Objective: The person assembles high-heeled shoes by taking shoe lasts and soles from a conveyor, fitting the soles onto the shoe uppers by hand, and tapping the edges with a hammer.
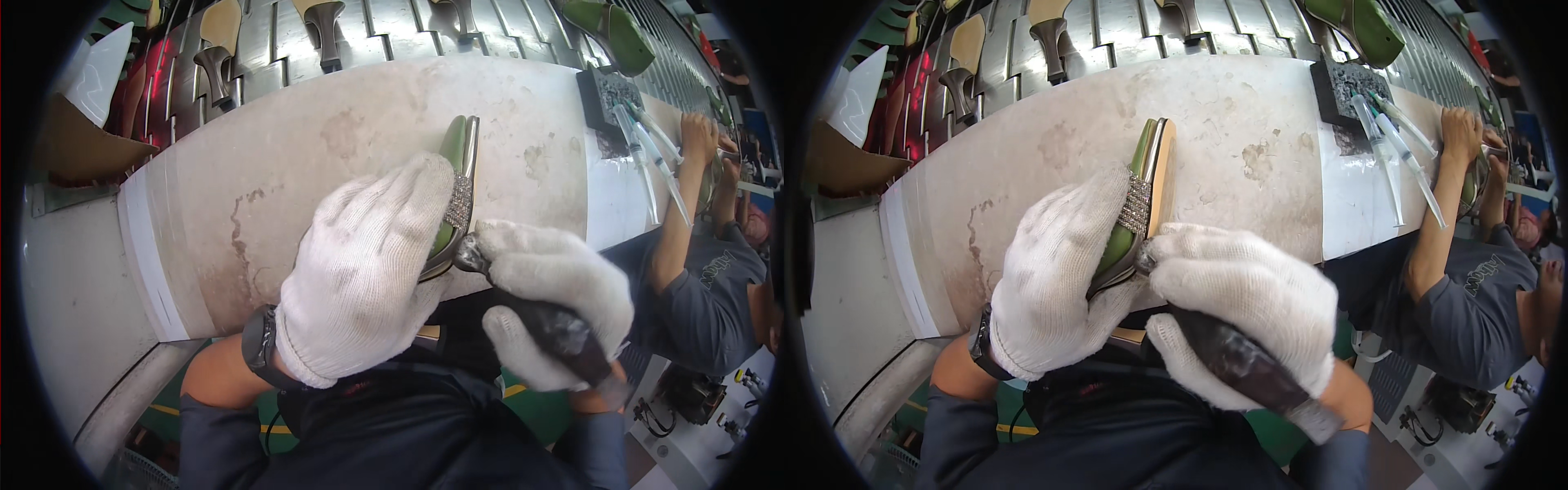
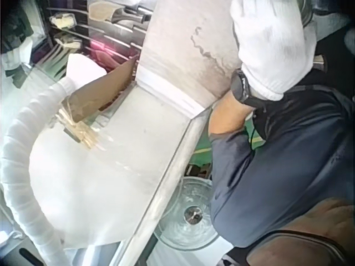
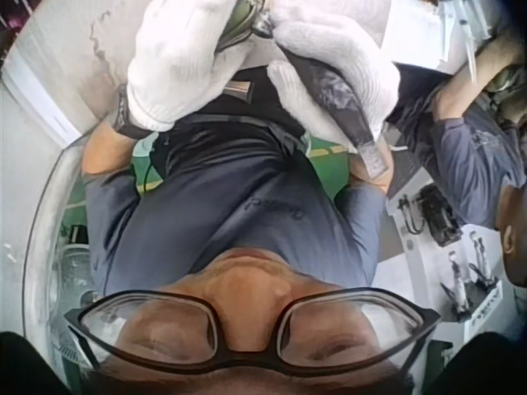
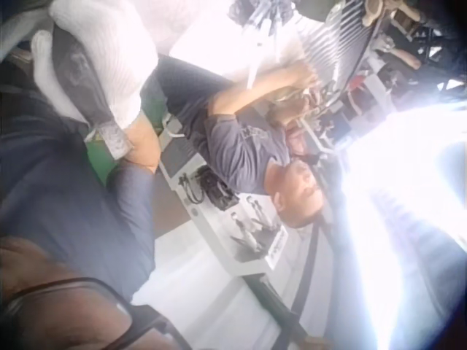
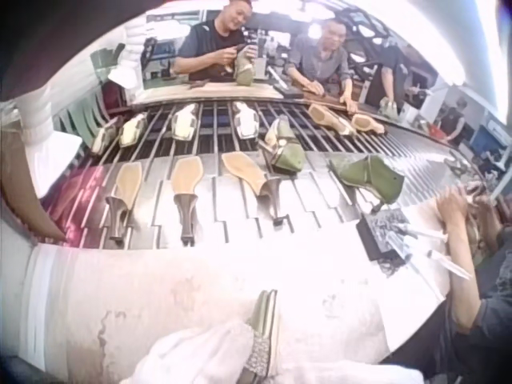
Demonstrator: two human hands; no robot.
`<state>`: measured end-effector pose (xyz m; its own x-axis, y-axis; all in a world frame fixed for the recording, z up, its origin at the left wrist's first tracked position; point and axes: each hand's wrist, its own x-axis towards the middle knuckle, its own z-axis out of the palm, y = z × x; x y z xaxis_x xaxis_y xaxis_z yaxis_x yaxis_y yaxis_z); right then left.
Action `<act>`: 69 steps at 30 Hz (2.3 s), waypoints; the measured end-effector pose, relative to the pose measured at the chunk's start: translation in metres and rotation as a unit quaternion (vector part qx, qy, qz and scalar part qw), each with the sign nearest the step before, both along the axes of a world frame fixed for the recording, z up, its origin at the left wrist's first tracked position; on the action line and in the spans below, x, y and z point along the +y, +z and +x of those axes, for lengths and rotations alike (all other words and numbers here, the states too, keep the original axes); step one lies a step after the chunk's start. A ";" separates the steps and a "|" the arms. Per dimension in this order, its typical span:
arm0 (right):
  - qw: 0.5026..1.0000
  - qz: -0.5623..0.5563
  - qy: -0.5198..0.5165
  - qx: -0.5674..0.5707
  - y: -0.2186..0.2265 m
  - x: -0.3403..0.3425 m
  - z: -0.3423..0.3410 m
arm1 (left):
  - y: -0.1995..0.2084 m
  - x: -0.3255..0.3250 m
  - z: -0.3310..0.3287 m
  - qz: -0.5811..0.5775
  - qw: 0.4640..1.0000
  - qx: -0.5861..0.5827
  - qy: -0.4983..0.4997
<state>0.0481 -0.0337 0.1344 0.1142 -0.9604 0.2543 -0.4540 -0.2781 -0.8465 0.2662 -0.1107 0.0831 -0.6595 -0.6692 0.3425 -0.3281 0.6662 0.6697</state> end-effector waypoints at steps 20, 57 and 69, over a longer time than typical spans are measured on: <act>0.992 -0.098 -0.062 -0.052 -0.056 0.050 0.066 | -0.005 -0.011 0.037 -0.012 0.998 -0.030 -0.055; 0.944 0.027 -0.269 -0.191 -0.066 0.015 -0.012 | 0.101 -0.018 0.021 0.194 0.961 0.195 0.012; 0.927 -0.174 -0.040 -0.331 0.049 0.052 0.027 | 0.085 -0.008 -0.025 -0.003 0.987 0.147 -0.068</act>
